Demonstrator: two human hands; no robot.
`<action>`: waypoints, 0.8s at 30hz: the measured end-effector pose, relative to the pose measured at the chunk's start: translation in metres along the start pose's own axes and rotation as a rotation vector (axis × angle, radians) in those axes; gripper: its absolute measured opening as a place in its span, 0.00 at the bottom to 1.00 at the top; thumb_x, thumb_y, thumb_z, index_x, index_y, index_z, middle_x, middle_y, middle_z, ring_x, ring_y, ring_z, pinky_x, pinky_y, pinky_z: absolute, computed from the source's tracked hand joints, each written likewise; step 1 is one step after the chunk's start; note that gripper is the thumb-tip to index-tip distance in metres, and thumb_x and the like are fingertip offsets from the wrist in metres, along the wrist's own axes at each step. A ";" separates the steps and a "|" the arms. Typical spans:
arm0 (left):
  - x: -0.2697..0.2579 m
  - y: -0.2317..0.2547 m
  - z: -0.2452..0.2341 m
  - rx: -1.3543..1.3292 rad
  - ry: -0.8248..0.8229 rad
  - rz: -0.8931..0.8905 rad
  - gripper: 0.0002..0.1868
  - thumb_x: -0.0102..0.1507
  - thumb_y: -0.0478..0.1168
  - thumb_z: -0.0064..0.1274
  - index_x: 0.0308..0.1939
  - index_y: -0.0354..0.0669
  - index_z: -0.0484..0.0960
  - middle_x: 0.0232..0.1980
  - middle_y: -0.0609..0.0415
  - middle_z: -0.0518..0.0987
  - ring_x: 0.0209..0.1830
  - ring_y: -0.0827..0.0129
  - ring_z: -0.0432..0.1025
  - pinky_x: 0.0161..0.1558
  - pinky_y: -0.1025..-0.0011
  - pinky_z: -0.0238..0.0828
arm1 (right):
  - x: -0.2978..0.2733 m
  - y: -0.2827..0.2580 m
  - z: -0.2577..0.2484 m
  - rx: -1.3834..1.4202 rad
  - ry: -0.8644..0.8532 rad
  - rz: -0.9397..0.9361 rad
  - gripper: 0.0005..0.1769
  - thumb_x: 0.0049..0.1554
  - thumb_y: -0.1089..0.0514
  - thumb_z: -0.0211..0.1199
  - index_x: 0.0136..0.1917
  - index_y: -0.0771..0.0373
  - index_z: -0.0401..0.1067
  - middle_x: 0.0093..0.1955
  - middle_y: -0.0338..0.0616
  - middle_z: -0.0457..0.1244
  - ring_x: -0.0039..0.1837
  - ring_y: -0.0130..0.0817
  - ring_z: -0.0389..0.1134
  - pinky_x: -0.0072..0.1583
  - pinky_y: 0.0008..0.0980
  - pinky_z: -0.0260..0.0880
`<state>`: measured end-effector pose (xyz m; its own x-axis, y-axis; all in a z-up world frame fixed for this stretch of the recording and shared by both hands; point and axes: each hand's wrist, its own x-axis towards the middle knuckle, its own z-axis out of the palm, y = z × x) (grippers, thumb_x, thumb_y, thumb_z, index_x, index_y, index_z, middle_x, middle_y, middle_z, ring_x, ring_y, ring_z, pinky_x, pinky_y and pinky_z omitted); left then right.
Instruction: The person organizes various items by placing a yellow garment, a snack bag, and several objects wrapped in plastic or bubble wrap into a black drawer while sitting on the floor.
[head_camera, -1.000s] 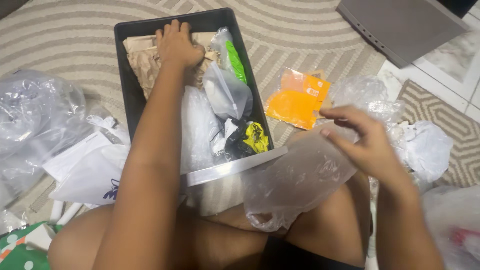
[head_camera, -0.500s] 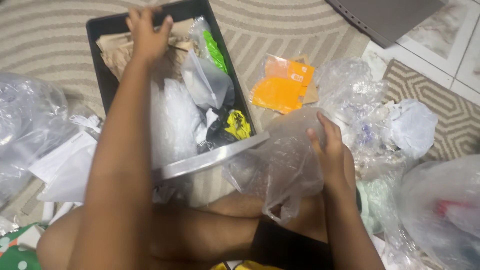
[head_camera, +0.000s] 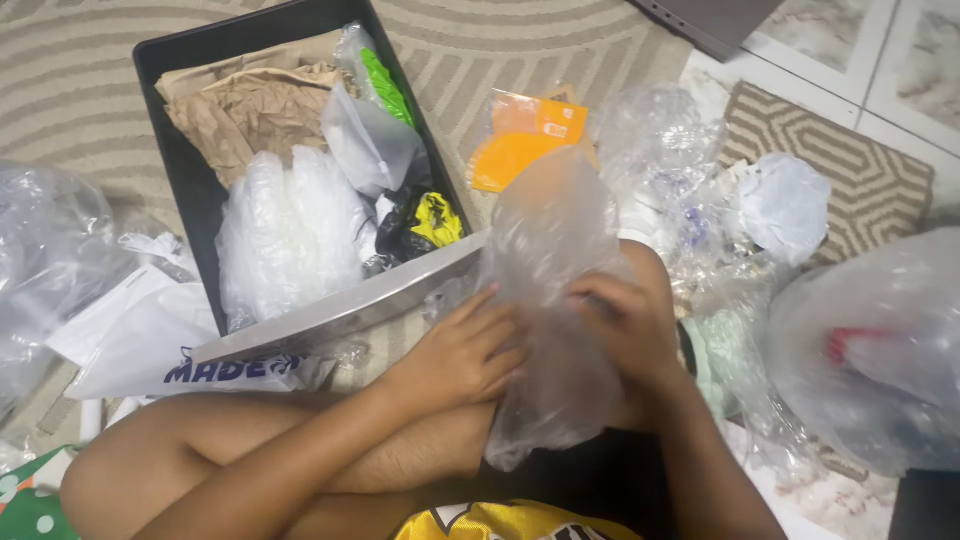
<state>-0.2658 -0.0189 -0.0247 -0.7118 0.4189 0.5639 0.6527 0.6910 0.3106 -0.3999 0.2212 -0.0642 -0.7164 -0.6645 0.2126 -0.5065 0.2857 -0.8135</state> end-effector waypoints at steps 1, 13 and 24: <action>-0.002 0.007 0.004 -0.060 -0.165 -0.062 0.16 0.63 0.48 0.58 0.52 0.48 0.80 0.56 0.44 0.78 0.58 0.48 0.73 0.62 0.48 0.69 | -0.008 -0.004 0.008 0.011 -0.084 0.016 0.04 0.56 0.65 0.66 0.47 0.66 0.75 0.44 0.45 0.68 0.48 0.36 0.71 0.53 0.31 0.70; 0.042 0.062 -0.090 -0.912 -0.509 -0.478 0.12 0.71 0.41 0.47 0.53 0.38 0.80 0.44 0.42 0.82 0.45 0.49 0.77 0.48 0.58 0.74 | 0.001 -0.023 0.047 0.453 -0.461 -0.043 0.16 0.57 0.60 0.63 0.58 0.65 0.74 0.49 0.53 0.68 0.48 0.42 0.70 0.49 0.37 0.70; -0.013 0.089 0.064 0.029 -0.252 -0.203 0.27 0.58 0.36 0.56 0.62 0.40 0.75 0.66 0.39 0.70 0.61 0.47 0.67 0.66 0.52 0.62 | 0.195 0.163 0.036 -0.468 0.047 0.902 0.35 0.52 0.31 0.69 0.59 0.59 0.75 0.59 0.50 0.68 0.60 0.46 0.70 0.59 0.44 0.70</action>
<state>-0.2151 0.0746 -0.0538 -0.8710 0.4009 0.2838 0.4855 0.7904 0.3736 -0.6048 0.1134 -0.1751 -0.9371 -0.0426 -0.3464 0.1022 0.9155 -0.3892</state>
